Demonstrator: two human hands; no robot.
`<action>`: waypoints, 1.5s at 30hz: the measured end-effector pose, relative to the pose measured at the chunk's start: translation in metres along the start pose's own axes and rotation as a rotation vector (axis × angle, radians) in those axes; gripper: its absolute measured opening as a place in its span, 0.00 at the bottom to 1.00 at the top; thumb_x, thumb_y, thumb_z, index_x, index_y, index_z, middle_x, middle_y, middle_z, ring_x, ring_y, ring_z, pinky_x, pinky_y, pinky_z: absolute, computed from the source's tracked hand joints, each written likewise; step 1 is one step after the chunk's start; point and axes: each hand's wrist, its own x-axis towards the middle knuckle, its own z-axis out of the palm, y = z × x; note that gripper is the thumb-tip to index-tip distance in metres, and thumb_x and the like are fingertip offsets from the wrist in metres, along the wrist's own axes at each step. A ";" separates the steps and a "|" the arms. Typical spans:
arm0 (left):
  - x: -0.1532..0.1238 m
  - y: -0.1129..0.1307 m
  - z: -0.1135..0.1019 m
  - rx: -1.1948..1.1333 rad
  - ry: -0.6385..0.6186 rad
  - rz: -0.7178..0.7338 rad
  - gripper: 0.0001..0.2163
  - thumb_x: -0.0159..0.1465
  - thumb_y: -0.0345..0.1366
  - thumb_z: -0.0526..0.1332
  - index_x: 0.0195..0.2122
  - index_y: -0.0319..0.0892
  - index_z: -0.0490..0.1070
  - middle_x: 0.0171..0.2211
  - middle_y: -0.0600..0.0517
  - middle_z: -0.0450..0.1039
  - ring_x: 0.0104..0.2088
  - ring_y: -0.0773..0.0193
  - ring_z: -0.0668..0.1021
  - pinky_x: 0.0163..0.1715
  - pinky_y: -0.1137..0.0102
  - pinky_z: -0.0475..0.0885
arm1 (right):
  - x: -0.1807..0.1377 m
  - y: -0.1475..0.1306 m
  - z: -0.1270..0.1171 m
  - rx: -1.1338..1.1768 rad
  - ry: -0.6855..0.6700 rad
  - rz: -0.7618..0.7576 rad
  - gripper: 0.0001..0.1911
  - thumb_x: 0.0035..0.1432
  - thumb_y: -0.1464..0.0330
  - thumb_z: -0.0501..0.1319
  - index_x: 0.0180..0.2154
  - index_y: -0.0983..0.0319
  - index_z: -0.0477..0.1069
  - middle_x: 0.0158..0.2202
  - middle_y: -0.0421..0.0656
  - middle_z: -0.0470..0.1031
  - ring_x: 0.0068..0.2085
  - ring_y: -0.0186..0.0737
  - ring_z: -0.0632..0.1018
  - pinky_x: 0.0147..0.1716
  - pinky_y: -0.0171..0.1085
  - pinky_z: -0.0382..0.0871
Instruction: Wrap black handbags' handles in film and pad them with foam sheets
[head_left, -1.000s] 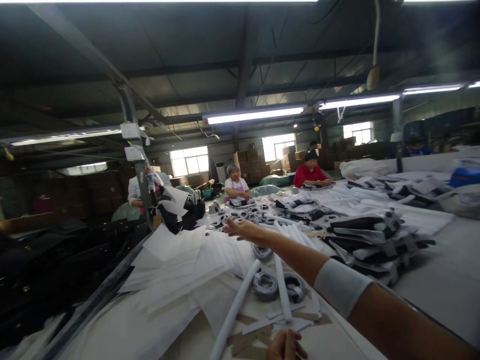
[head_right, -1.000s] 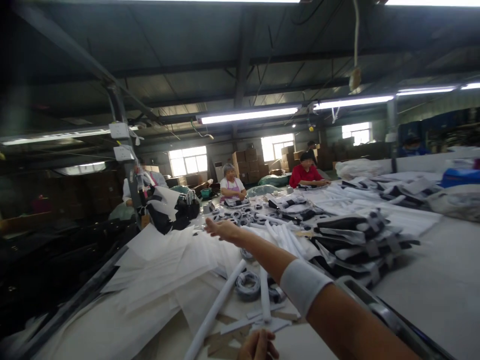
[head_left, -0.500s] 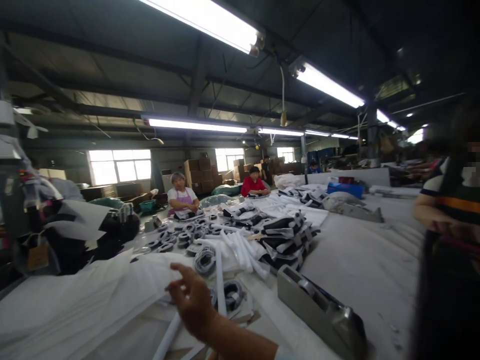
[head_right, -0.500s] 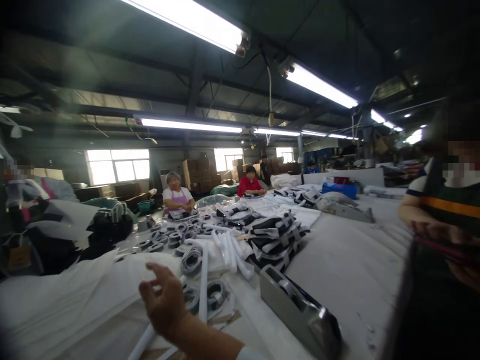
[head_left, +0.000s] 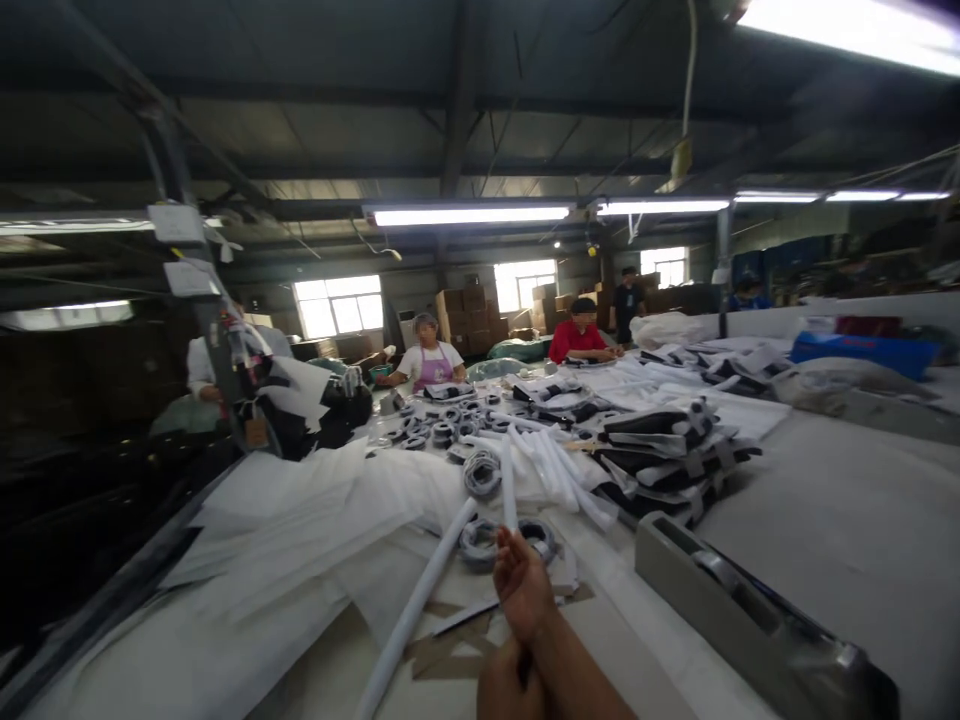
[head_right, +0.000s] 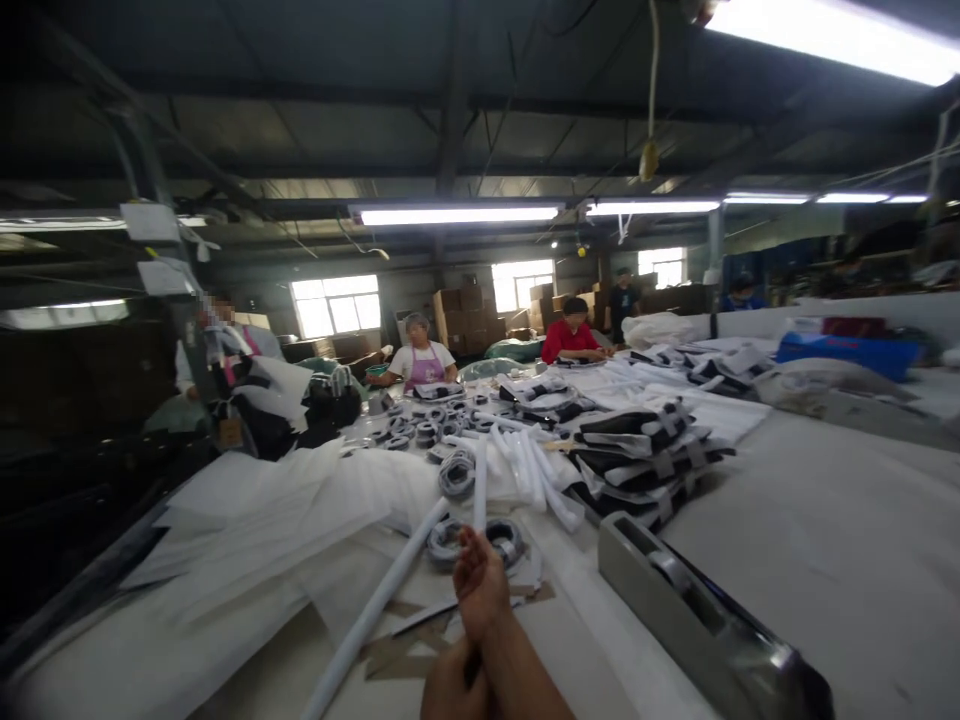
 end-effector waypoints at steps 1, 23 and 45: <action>0.002 -0.001 0.001 0.018 -0.003 0.010 0.06 0.55 0.38 0.65 0.29 0.42 0.79 0.28 0.46 0.79 0.36 0.48 0.79 0.39 0.62 0.70 | 0.001 -0.002 -0.004 0.036 0.005 0.023 0.09 0.55 0.63 0.70 0.34 0.61 0.76 0.29 0.38 0.81 0.24 0.26 0.78 0.24 0.23 0.73; 0.003 -0.002 0.003 0.167 -0.059 0.055 0.12 0.57 0.31 0.56 0.34 0.38 0.79 0.33 0.42 0.82 0.35 0.49 0.80 0.35 0.64 0.69 | -0.005 -0.004 -0.003 0.252 -0.040 0.195 0.04 0.63 0.73 0.63 0.39 0.65 0.77 0.31 0.40 0.82 0.23 0.29 0.78 0.21 0.26 0.75; 0.001 0.001 0.003 0.118 -0.037 0.031 0.11 0.56 0.32 0.58 0.33 0.37 0.80 0.33 0.41 0.81 0.35 0.48 0.79 0.36 0.63 0.67 | -0.012 -0.007 0.003 0.080 -0.112 0.095 0.12 0.57 0.65 0.68 0.44 0.61 0.77 0.43 0.42 0.81 0.37 0.34 0.81 0.31 0.29 0.77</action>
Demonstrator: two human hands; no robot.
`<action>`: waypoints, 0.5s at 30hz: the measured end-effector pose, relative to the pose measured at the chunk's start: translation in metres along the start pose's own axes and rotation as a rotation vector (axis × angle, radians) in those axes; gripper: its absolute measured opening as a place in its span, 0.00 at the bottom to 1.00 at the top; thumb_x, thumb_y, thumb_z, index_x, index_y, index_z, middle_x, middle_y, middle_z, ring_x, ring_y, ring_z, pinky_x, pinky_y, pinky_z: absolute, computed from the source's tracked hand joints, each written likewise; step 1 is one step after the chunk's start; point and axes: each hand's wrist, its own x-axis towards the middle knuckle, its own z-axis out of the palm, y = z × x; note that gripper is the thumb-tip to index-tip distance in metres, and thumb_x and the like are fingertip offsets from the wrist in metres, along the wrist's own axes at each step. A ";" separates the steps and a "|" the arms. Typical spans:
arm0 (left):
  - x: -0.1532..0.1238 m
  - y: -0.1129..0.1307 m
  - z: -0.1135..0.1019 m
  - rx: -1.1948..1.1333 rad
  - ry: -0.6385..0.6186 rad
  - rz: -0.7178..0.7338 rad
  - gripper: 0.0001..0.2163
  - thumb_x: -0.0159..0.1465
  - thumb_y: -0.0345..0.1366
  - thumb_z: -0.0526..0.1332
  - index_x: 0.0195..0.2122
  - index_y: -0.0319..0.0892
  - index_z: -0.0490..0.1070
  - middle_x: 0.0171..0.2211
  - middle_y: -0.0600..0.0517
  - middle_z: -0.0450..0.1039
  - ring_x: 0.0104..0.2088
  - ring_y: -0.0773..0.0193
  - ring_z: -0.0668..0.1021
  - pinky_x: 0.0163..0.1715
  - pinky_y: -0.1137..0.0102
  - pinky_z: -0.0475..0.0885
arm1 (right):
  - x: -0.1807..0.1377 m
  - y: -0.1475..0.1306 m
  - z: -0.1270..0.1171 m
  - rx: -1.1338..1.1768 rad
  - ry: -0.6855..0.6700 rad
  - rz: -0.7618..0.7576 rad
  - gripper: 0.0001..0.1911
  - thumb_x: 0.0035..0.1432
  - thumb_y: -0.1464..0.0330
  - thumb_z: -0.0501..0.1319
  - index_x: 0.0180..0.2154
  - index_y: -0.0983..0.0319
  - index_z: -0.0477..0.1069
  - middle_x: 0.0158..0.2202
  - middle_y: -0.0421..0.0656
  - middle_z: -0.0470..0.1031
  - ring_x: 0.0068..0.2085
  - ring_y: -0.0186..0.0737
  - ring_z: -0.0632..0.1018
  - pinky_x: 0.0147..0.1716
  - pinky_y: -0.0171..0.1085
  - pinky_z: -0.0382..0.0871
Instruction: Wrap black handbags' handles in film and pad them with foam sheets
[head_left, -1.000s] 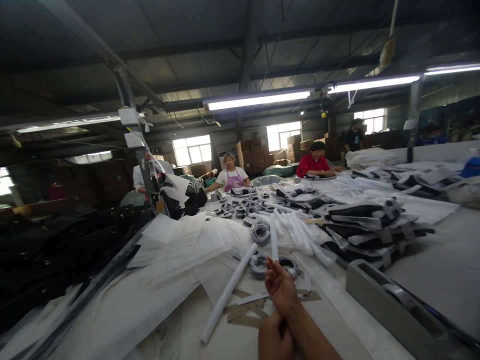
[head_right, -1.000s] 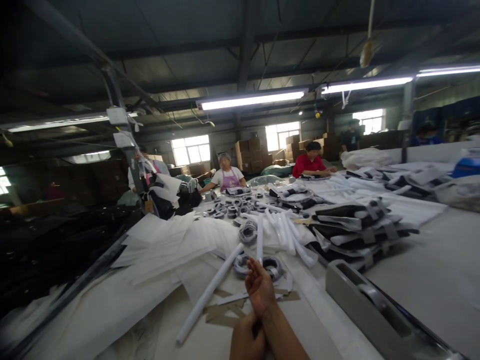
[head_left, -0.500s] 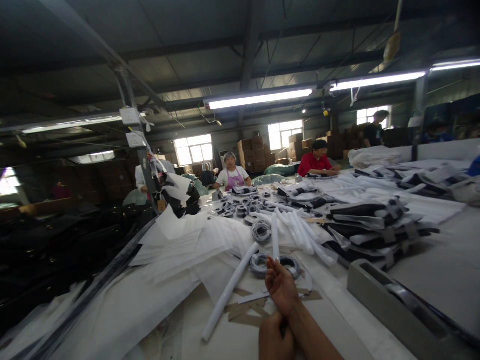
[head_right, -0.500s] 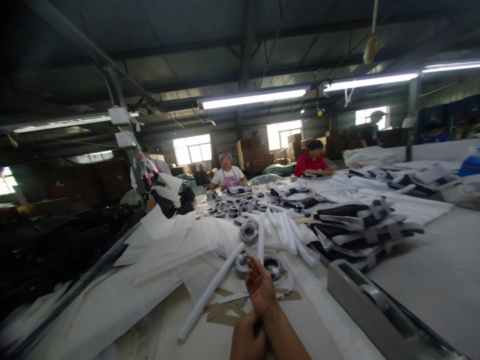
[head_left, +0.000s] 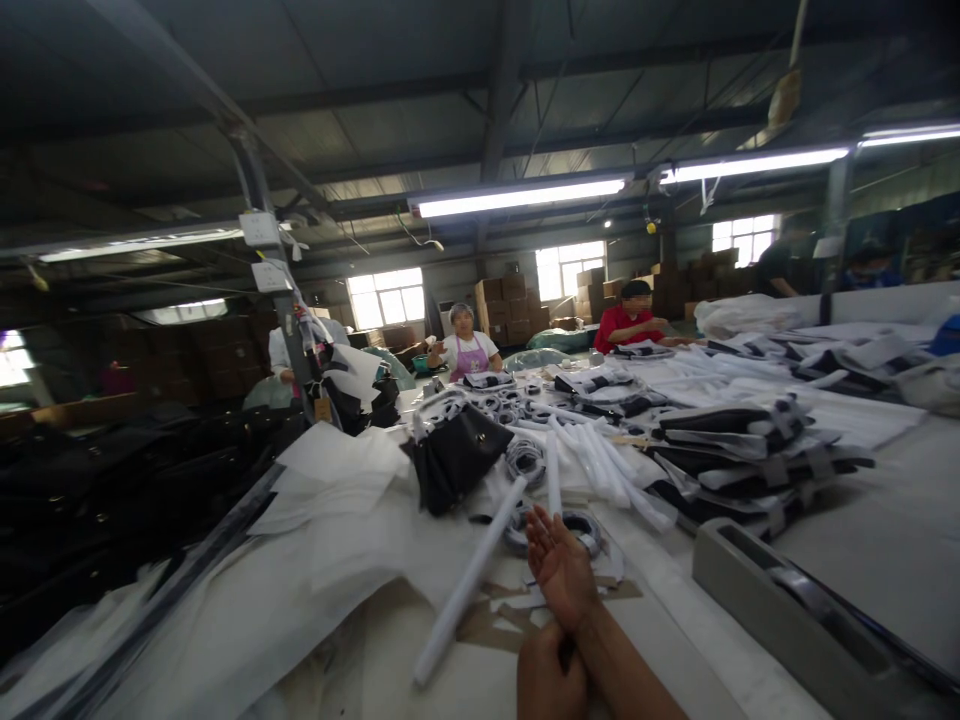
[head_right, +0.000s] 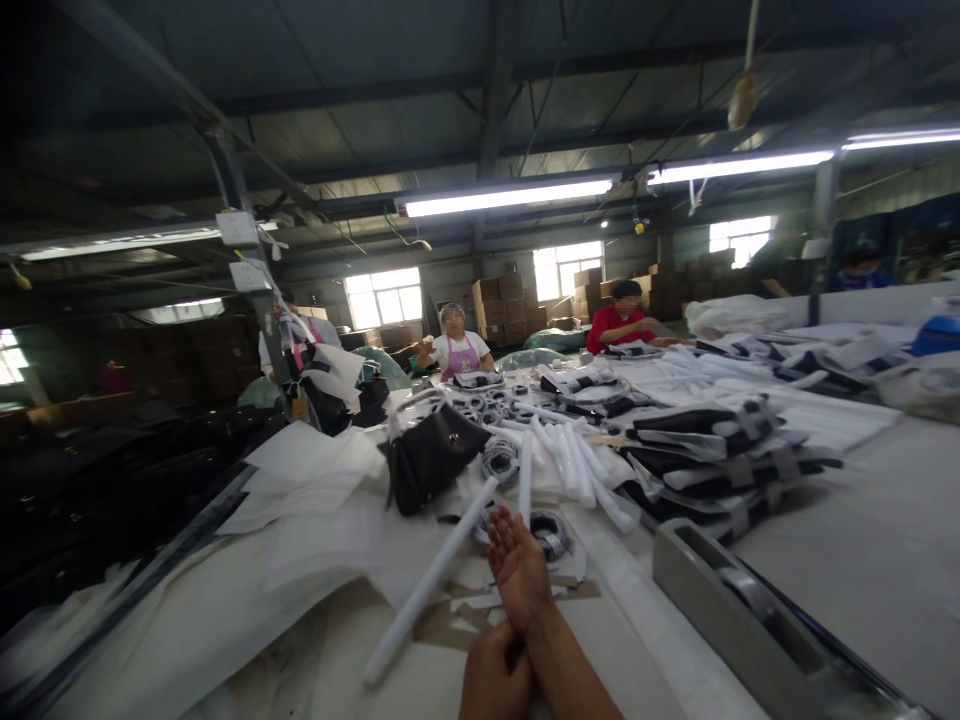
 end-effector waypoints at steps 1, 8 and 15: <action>0.000 0.002 -0.001 -0.030 -0.004 0.002 0.11 0.56 0.32 0.58 0.34 0.37 0.80 0.34 0.42 0.82 0.36 0.48 0.80 0.36 0.63 0.67 | -0.002 0.000 0.003 -0.035 -0.001 -0.036 0.15 0.56 0.63 0.68 0.46 0.59 0.77 0.47 0.42 0.80 0.40 0.35 0.81 0.34 0.30 0.77; 0.006 0.002 -0.001 -0.372 0.001 -0.076 0.10 0.53 0.40 0.65 0.31 0.38 0.78 0.24 0.49 0.77 0.26 0.59 0.76 0.27 0.68 0.67 | -0.002 -0.005 0.040 -0.373 0.068 -0.282 0.30 0.47 0.59 0.74 0.52 0.55 0.73 0.56 0.39 0.73 0.56 0.43 0.73 0.49 0.33 0.73; 0.021 -0.011 -0.009 -0.803 0.198 -0.293 0.28 0.54 0.52 0.66 0.49 0.37 0.71 0.38 0.45 0.77 0.33 0.64 0.79 0.34 0.71 0.73 | 0.049 0.000 0.087 -0.590 0.173 0.026 0.25 0.63 0.58 0.64 0.57 0.62 0.67 0.57 0.50 0.71 0.50 0.46 0.77 0.49 0.46 0.74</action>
